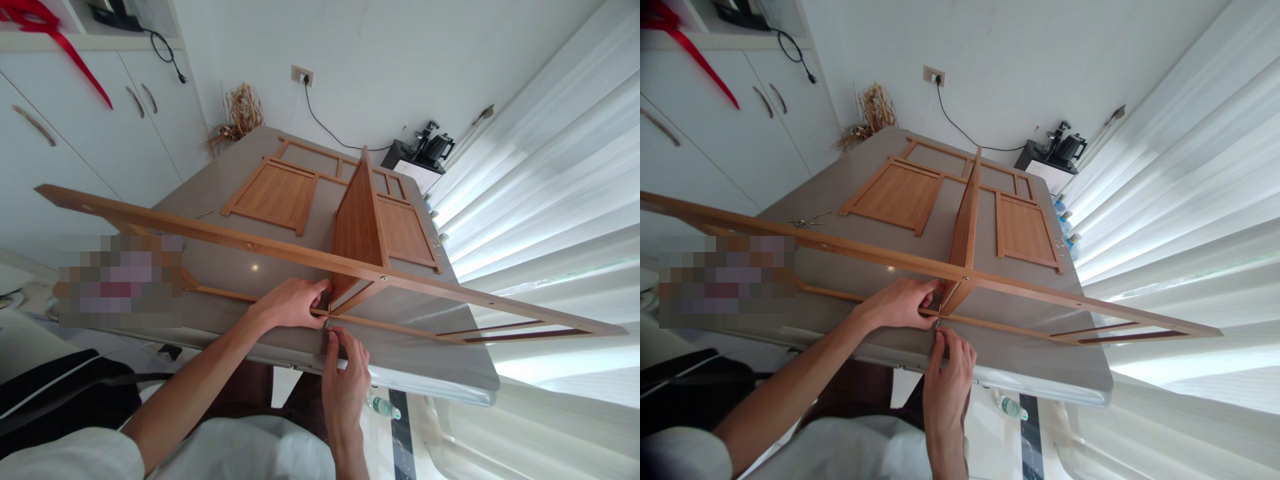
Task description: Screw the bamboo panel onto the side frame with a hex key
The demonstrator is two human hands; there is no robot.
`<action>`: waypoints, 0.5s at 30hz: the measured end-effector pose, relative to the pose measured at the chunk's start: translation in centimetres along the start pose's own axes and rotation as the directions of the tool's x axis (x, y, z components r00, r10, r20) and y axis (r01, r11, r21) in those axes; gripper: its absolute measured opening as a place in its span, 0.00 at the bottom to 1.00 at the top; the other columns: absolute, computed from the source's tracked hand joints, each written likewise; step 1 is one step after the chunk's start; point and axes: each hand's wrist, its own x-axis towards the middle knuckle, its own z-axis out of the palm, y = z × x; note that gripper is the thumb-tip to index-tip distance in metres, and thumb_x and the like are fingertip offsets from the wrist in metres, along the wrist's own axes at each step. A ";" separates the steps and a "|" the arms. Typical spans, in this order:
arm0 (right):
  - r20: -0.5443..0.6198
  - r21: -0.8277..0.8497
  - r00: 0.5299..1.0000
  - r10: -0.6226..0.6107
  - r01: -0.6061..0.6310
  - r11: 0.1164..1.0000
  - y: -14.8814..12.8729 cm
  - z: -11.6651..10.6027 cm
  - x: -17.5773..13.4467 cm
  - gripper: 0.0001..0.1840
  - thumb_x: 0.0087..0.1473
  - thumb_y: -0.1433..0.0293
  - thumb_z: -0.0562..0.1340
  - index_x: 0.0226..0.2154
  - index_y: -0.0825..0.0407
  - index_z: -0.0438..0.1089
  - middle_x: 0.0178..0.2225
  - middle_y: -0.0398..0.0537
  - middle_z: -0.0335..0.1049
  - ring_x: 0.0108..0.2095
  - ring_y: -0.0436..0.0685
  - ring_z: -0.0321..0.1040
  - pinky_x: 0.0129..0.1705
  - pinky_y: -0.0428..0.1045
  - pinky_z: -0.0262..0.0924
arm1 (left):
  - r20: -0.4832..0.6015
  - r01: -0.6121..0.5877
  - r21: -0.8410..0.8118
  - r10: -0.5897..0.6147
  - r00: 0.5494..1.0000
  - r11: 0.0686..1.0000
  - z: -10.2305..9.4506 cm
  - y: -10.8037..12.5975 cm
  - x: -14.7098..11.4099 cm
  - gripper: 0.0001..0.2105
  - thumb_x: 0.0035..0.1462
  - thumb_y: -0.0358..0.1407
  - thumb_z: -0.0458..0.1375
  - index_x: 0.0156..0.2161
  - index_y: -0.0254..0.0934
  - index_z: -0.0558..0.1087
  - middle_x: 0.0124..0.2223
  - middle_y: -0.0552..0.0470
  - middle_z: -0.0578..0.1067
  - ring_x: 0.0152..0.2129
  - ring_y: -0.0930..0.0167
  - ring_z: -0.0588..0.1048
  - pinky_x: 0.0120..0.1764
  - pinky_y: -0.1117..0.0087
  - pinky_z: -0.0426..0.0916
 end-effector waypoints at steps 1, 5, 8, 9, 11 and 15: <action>0.001 0.001 1.000 0.006 -0.006 1.000 0.0 0.0 0.0 0.12 0.71 0.63 0.57 0.43 0.48 0.75 0.39 0.46 0.80 0.38 0.56 0.74 0.44 0.51 0.62 | 0.000 0.001 0.001 -0.001 1.000 1.000 0.0 0.0 0.0 0.19 0.67 0.49 0.60 0.51 0.36 0.73 0.40 0.51 0.76 0.32 0.69 0.76 0.41 0.62 0.74; 0.010 -0.002 1.000 -0.010 0.010 1.000 0.2 -0.1 0.0 0.10 0.71 0.63 0.57 0.44 0.48 0.74 0.39 0.45 0.79 0.39 0.55 0.73 0.45 0.51 0.62 | 0.000 0.002 0.000 -0.002 1.000 1.000 0.0 0.0 0.0 0.19 0.67 0.49 0.60 0.51 0.35 0.73 0.40 0.51 0.77 0.33 0.69 0.76 0.41 0.62 0.74; 0.022 -0.011 0.999 -0.046 0.047 0.999 0.3 -0.1 0.2 0.11 0.72 0.64 0.56 0.44 0.48 0.74 0.39 0.46 0.79 0.40 0.55 0.74 0.47 0.52 0.62 | 0.003 0.007 -0.006 -0.007 1.000 1.000 -0.1 0.1 0.0 0.19 0.67 0.49 0.60 0.51 0.35 0.73 0.40 0.51 0.76 0.33 0.69 0.76 0.41 0.62 0.74; 0.027 -0.015 0.998 -0.061 0.062 0.998 0.3 -0.1 0.2 0.11 0.72 0.64 0.56 0.45 0.48 0.74 0.39 0.46 0.79 0.40 0.55 0.74 0.47 0.52 0.61 | 0.005 0.011 -0.009 -0.011 1.000 1.000 -0.2 0.2 0.0 0.19 0.67 0.49 0.60 0.51 0.35 0.73 0.40 0.51 0.76 0.32 0.69 0.76 0.41 0.62 0.74; 0.041 -0.023 0.995 -0.094 0.095 0.995 0.3 -0.1 0.2 0.11 0.72 0.65 0.56 0.46 0.48 0.74 0.40 0.47 0.80 0.41 0.56 0.73 0.48 0.53 0.61 | 0.007 0.019 -0.014 -0.019 1.000 1.000 -0.2 0.2 0.0 0.19 0.66 0.49 0.61 0.51 0.36 0.73 0.39 0.51 0.76 0.32 0.69 0.75 0.40 0.62 0.74; 0.067 -0.039 0.988 -0.139 0.142 0.989 0.4 0.0 -0.1 0.10 0.71 0.67 0.57 0.49 0.48 0.73 0.41 0.46 0.79 0.45 0.56 0.72 0.51 0.53 0.60 | 0.007 0.018 -0.017 -0.018 1.000 1.000 -0.2 0.2 0.0 0.19 0.66 0.49 0.61 0.51 0.36 0.73 0.39 0.52 0.76 0.32 0.69 0.75 0.40 0.62 0.73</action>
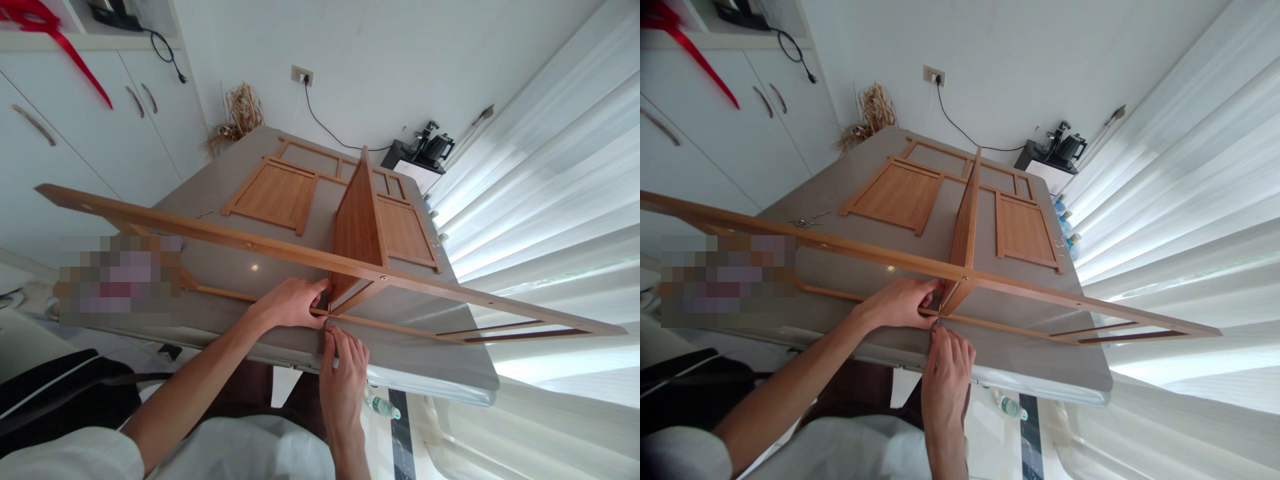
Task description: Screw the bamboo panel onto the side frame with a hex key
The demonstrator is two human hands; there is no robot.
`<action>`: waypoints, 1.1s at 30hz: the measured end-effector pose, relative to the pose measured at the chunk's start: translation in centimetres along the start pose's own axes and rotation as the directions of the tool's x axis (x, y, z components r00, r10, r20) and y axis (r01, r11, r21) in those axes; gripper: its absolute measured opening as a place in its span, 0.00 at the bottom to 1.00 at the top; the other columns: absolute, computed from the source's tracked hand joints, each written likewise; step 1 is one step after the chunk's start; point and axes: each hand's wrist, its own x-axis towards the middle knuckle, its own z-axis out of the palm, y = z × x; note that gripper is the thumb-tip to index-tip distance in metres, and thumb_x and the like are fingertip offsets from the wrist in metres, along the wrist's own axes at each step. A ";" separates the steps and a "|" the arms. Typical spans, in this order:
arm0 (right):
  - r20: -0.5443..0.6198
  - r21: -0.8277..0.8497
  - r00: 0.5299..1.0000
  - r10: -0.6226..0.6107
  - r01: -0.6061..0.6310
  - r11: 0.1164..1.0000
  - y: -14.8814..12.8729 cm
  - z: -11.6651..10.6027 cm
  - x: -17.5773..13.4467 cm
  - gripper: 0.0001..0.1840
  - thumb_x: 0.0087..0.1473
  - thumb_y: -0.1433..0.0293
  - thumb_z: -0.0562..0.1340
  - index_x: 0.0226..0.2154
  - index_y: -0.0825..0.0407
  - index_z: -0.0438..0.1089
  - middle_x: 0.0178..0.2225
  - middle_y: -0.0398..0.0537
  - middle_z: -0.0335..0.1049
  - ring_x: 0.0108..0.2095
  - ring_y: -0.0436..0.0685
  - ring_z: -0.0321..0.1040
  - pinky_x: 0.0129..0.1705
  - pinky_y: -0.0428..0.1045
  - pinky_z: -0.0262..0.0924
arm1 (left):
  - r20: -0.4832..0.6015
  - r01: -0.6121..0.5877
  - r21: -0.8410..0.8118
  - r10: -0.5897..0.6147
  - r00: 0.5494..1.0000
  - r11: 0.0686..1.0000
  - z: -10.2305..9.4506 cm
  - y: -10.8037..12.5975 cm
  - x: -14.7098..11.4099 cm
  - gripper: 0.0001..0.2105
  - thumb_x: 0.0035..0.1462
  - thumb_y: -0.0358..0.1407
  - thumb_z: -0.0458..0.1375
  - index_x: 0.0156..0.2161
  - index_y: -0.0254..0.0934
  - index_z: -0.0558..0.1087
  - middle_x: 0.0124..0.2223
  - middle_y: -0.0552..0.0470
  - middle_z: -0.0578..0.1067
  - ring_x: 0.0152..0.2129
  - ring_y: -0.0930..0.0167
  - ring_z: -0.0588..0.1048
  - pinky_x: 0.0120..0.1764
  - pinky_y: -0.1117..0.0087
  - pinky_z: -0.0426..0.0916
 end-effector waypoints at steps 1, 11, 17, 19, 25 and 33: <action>0.002 -0.005 1.000 -0.005 0.005 1.000 0.0 0.0 -0.1 0.10 0.71 0.68 0.57 0.50 0.48 0.73 0.42 0.46 0.79 0.45 0.56 0.72 0.51 0.54 0.59 | -0.001 -0.004 0.000 0.004 1.000 1.000 0.0 0.0 0.0 0.19 0.66 0.49 0.61 0.51 0.36 0.73 0.39 0.51 0.76 0.32 0.69 0.75 0.41 0.62 0.73; -0.022 -0.008 1.000 -0.001 0.001 1.000 0.2 0.0 -0.2 0.11 0.71 0.68 0.57 0.49 0.48 0.74 0.41 0.47 0.80 0.44 0.58 0.73 0.50 0.55 0.60 | -0.010 -0.026 0.008 0.026 1.000 1.000 0.1 -0.3 0.0 0.19 0.67 0.49 0.61 0.51 0.35 0.73 0.39 0.52 0.76 0.32 0.70 0.76 0.40 0.62 0.74; -0.057 0.031 0.996 0.062 -0.060 0.998 -0.1 0.1 -0.3 0.12 0.71 0.65 0.57 0.46 0.49 0.76 0.41 0.48 0.81 0.42 0.57 0.75 0.50 0.54 0.61 | -0.013 -0.028 0.011 0.028 1.000 1.000 0.1 -0.3 -0.1 0.19 0.66 0.49 0.61 0.51 0.35 0.73 0.39 0.52 0.77 0.32 0.69 0.76 0.40 0.62 0.74; -0.068 0.046 0.993 0.097 -0.095 0.994 -0.1 0.2 -0.3 0.12 0.71 0.64 0.57 0.45 0.49 0.76 0.41 0.48 0.81 0.42 0.56 0.75 0.49 0.53 0.61 | -0.014 -0.028 0.012 0.028 1.000 1.000 0.1 -0.2 -0.1 0.19 0.66 0.49 0.61 0.51 0.35 0.73 0.39 0.52 0.77 0.32 0.69 0.76 0.40 0.62 0.74; -0.053 0.089 0.985 0.163 -0.158 0.983 0.2 0.3 -0.5 0.12 0.71 0.63 0.58 0.44 0.47 0.76 0.42 0.45 0.80 0.43 0.55 0.74 0.50 0.52 0.61 | -0.008 -0.026 0.018 0.026 1.000 0.999 0.2 -0.3 0.0 0.19 0.67 0.49 0.61 0.51 0.35 0.73 0.39 0.52 0.76 0.32 0.69 0.76 0.40 0.62 0.74; -0.038 0.116 0.966 0.254 -0.248 0.962 0.3 0.4 -0.6 0.12 0.70 0.61 0.58 0.44 0.46 0.76 0.42 0.46 0.80 0.43 0.57 0.74 0.47 0.51 0.63 | -0.012 -0.034 0.033 0.034 0.999 0.999 0.4 -0.4 0.0 0.18 0.67 0.48 0.60 0.52 0.35 0.73 0.40 0.51 0.77 0.33 0.69 0.76 0.41 0.62 0.75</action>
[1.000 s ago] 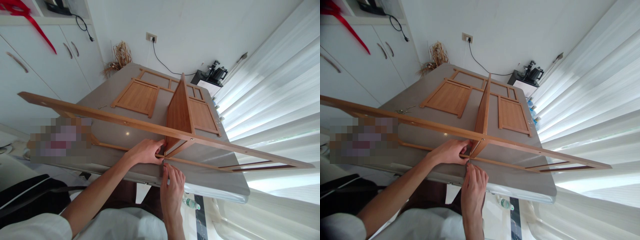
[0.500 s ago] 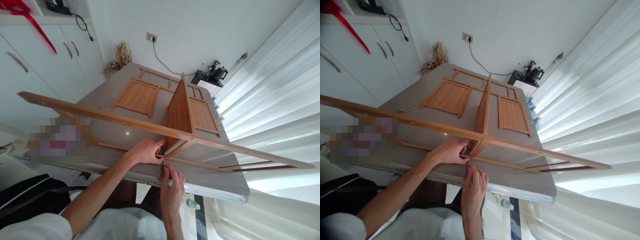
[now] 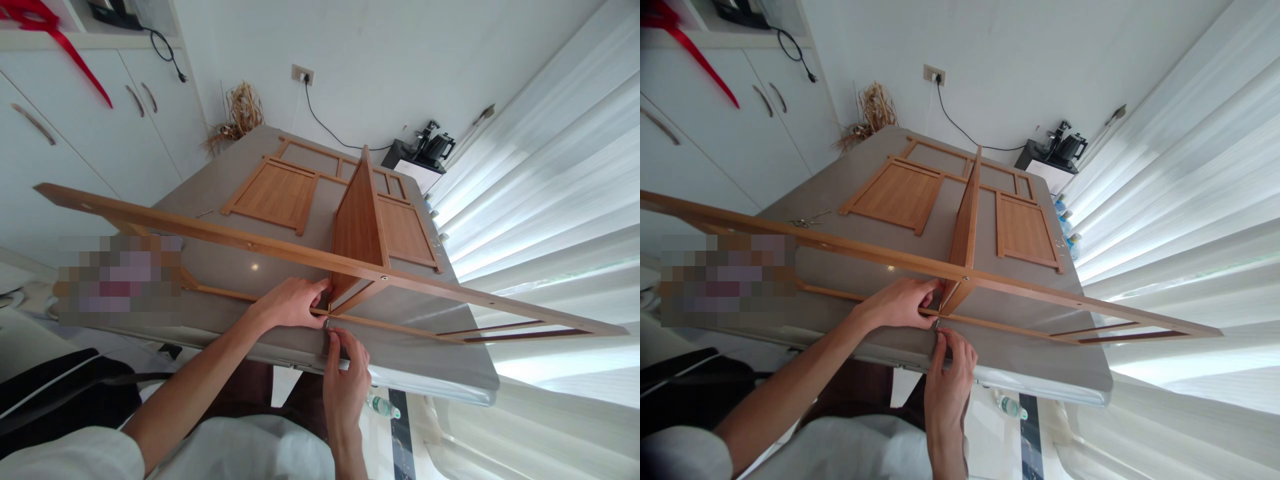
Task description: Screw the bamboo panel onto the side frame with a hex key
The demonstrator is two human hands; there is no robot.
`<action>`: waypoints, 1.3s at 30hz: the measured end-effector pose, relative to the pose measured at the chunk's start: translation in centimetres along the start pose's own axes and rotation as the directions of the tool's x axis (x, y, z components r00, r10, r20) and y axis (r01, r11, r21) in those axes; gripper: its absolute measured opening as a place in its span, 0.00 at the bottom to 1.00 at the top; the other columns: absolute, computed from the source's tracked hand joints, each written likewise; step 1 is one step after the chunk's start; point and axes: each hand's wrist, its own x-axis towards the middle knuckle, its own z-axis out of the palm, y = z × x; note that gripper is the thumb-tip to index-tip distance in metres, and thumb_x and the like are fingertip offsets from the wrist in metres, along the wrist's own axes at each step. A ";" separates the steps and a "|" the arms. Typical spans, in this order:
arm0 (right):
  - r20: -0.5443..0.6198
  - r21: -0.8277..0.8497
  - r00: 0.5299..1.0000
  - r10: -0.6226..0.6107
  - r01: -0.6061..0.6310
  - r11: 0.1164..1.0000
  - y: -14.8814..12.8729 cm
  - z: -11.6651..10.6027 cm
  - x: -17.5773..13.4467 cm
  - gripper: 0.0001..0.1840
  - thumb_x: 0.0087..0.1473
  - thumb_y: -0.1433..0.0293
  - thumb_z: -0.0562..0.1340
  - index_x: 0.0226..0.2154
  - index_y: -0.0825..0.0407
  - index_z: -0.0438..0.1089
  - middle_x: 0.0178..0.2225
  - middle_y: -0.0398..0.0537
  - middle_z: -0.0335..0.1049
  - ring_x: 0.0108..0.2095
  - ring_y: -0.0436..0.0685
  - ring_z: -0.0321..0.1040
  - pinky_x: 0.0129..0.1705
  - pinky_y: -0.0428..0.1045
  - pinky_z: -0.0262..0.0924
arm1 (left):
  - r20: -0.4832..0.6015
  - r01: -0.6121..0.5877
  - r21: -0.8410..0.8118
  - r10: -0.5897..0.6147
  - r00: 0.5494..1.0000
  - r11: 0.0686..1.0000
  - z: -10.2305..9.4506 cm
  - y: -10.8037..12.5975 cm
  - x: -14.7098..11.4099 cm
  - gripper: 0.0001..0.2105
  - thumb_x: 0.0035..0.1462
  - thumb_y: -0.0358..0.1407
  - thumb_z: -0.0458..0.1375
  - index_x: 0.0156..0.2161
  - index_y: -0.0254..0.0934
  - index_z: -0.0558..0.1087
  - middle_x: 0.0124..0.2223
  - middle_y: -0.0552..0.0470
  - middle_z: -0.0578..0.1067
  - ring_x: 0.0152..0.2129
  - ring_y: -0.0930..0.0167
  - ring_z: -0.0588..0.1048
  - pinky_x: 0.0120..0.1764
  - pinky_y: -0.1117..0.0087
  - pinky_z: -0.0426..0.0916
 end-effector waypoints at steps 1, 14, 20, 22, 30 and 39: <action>0.001 0.000 1.000 0.004 -0.004 1.000 0.0 0.0 0.0 0.12 0.70 0.61 0.58 0.44 0.46 0.77 0.42 0.46 0.80 0.43 0.57 0.74 0.47 0.51 0.63 | -0.001 0.000 0.002 0.000 1.000 1.000 0.0 0.0 0.0 0.18 0.67 0.48 0.60 0.52 0.35 0.73 0.40 0.51 0.77 0.33 0.69 0.76 0.41 0.62 0.75; 0.002 -0.027 0.997 -0.072 0.072 0.997 0.0 -0.1 -0.1 0.10 0.70 0.63 0.58 0.46 0.46 0.75 0.42 0.45 0.79 0.43 0.56 0.73 0.48 0.52 0.62 | 0.002 0.000 0.010 0.000 1.000 1.000 -0.1 0.0 0.0 0.18 0.67 0.48 0.61 0.52 0.35 0.73 0.40 0.51 0.77 0.32 0.70 0.77 0.40 0.62 0.75; -0.004 -0.063 0.988 -0.154 0.154 0.986 -0.1 -0.2 0.2 0.11 0.71 0.64 0.57 0.45 0.48 0.75 0.42 0.48 0.80 0.43 0.57 0.74 0.50 0.53 0.62 | 0.002 0.004 0.005 -0.004 1.000 1.000 -0.1 0.0 0.0 0.18 0.67 0.48 0.61 0.52 0.35 0.73 0.40 0.51 0.77 0.33 0.70 0.77 0.40 0.62 0.75; -0.001 -0.075 0.984 -0.179 0.179 0.981 -0.1 -0.2 0.3 0.11 0.71 0.65 0.58 0.46 0.49 0.76 0.42 0.49 0.80 0.44 0.57 0.74 0.51 0.53 0.62 | 0.002 0.005 0.002 -0.005 1.000 1.000 -0.1 0.0 0.0 0.18 0.67 0.48 0.60 0.52 0.35 0.73 0.40 0.51 0.77 0.33 0.69 0.77 0.40 0.62 0.75; 0.009 -0.093 0.973 -0.231 0.231 0.968 -0.1 -0.3 0.5 0.12 0.70 0.66 0.58 0.49 0.49 0.75 0.43 0.50 0.80 0.44 0.57 0.73 0.51 0.54 0.62 | 0.005 0.009 -0.011 -0.009 1.000 1.000 -0.2 0.1 -0.1 0.18 0.67 0.48 0.60 0.51 0.35 0.73 0.40 0.51 0.77 0.33 0.70 0.76 0.40 0.62 0.75; 0.001 -0.059 0.987 -0.159 0.159 0.986 -0.3 -0.2 0.5 0.12 0.70 0.63 0.58 0.47 0.49 0.77 0.43 0.49 0.81 0.43 0.57 0.75 0.50 0.53 0.63 | -0.003 0.013 -0.022 -0.013 1.000 1.000 -0.3 0.2 -0.1 0.19 0.67 0.49 0.61 0.51 0.35 0.73 0.39 0.52 0.76 0.31 0.70 0.76 0.40 0.63 0.74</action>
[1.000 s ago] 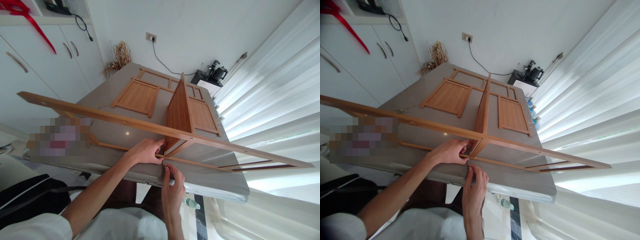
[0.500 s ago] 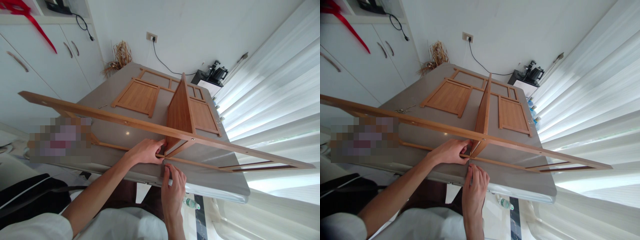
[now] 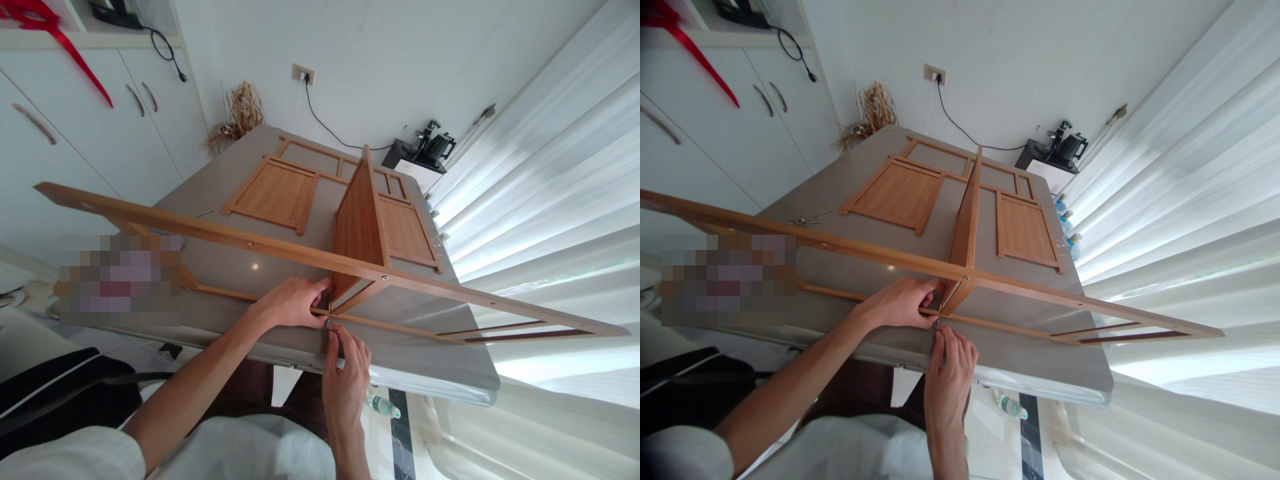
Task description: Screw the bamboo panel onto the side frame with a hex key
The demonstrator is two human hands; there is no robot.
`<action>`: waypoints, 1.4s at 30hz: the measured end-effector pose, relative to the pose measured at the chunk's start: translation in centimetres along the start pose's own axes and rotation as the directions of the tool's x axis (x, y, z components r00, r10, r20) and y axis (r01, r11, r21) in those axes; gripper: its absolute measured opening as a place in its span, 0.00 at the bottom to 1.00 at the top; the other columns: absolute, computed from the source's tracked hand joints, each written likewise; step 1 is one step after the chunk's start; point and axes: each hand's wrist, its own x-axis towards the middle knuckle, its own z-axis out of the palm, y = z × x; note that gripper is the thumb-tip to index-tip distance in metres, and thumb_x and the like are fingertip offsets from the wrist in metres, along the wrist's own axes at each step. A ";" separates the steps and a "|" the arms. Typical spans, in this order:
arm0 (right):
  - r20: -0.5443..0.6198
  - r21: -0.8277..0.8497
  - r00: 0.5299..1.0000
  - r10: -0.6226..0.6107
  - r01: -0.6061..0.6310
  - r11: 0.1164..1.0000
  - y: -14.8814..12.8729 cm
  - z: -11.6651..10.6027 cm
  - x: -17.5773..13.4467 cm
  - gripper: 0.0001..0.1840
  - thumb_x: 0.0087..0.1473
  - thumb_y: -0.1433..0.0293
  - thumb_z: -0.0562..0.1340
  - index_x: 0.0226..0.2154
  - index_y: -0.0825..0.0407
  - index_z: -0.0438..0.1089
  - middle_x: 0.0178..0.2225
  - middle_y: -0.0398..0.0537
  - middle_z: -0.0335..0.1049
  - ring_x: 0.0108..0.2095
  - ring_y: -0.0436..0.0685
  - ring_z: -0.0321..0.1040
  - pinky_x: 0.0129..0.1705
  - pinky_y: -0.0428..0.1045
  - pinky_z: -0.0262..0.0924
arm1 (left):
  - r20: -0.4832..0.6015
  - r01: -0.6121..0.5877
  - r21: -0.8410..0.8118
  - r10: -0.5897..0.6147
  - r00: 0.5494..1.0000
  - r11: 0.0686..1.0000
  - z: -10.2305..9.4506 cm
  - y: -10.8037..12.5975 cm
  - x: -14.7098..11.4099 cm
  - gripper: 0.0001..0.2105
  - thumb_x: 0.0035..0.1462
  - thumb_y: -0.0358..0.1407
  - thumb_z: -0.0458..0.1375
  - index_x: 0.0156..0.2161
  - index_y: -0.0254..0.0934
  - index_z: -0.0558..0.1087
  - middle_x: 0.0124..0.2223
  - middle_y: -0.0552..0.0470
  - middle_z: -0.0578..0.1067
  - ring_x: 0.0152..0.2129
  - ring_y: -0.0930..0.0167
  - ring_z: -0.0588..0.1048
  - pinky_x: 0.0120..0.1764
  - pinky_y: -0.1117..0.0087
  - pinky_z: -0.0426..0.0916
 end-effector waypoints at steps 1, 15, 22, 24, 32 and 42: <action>0.004 0.008 1.000 0.021 -0.022 1.000 0.0 0.0 0.0 0.13 0.70 0.63 0.58 0.46 0.49 0.77 0.43 0.49 0.81 0.43 0.57 0.75 0.50 0.53 0.63 | 0.000 -0.001 -0.001 0.001 1.000 1.000 0.0 0.0 0.0 0.19 0.67 0.49 0.61 0.51 0.35 0.73 0.38 0.52 0.76 0.31 0.70 0.75 0.40 0.63 0.74; 0.033 0.097 0.963 0.268 -0.270 0.958 -0.1 -0.1 0.0 0.16 0.68 0.55 0.59 0.43 0.47 0.77 0.40 0.47 0.81 0.42 0.58 0.76 0.43 0.50 0.64 | 0.007 -0.006 0.008 0.006 1.000 1.000 0.0 0.0 0.0 0.19 0.67 0.49 0.60 0.51 0.35 0.73 0.39 0.52 0.76 0.32 0.69 0.76 0.40 0.62 0.74; 0.043 0.111 0.959 0.281 -0.284 0.952 0.0 -0.2 0.0 0.17 0.68 0.54 0.59 0.42 0.47 0.77 0.40 0.47 0.81 0.42 0.58 0.75 0.43 0.51 0.64 | 0.001 -0.011 0.021 0.011 1.000 1.000 0.1 -0.1 0.1 0.18 0.67 0.48 0.60 0.51 0.35 0.73 0.40 0.51 0.77 0.33 0.69 0.76 0.41 0.62 0.75; 0.048 0.114 0.960 0.276 -0.280 0.953 0.0 -0.2 0.0 0.16 0.68 0.54 0.59 0.42 0.47 0.77 0.40 0.47 0.81 0.42 0.58 0.75 0.44 0.51 0.64 | 0.002 -0.011 0.021 0.011 1.000 1.000 0.1 -0.1 0.1 0.18 0.67 0.48 0.60 0.51 0.35 0.73 0.40 0.51 0.77 0.32 0.70 0.76 0.40 0.62 0.75; 0.054 0.118 0.959 0.277 -0.281 0.952 0.3 -0.1 -0.3 0.17 0.68 0.55 0.58 0.43 0.47 0.77 0.42 0.48 0.80 0.42 0.58 0.74 0.46 0.52 0.64 | -0.001 -0.009 0.016 0.009 1.000 1.000 0.2 -0.1 0.1 0.18 0.67 0.48 0.61 0.52 0.35 0.73 0.39 0.51 0.77 0.32 0.69 0.76 0.41 0.62 0.74; 0.057 0.138 0.949 0.308 -0.314 0.940 0.3 0.0 -0.2 0.17 0.67 0.54 0.59 0.42 0.47 0.77 0.41 0.48 0.81 0.43 0.59 0.75 0.46 0.52 0.65 | 0.002 0.004 0.013 -0.004 1.000 1.000 0.2 0.0 0.1 0.18 0.66 0.49 0.61 0.51 0.35 0.73 0.39 0.52 0.76 0.32 0.69 0.76 0.41 0.62 0.74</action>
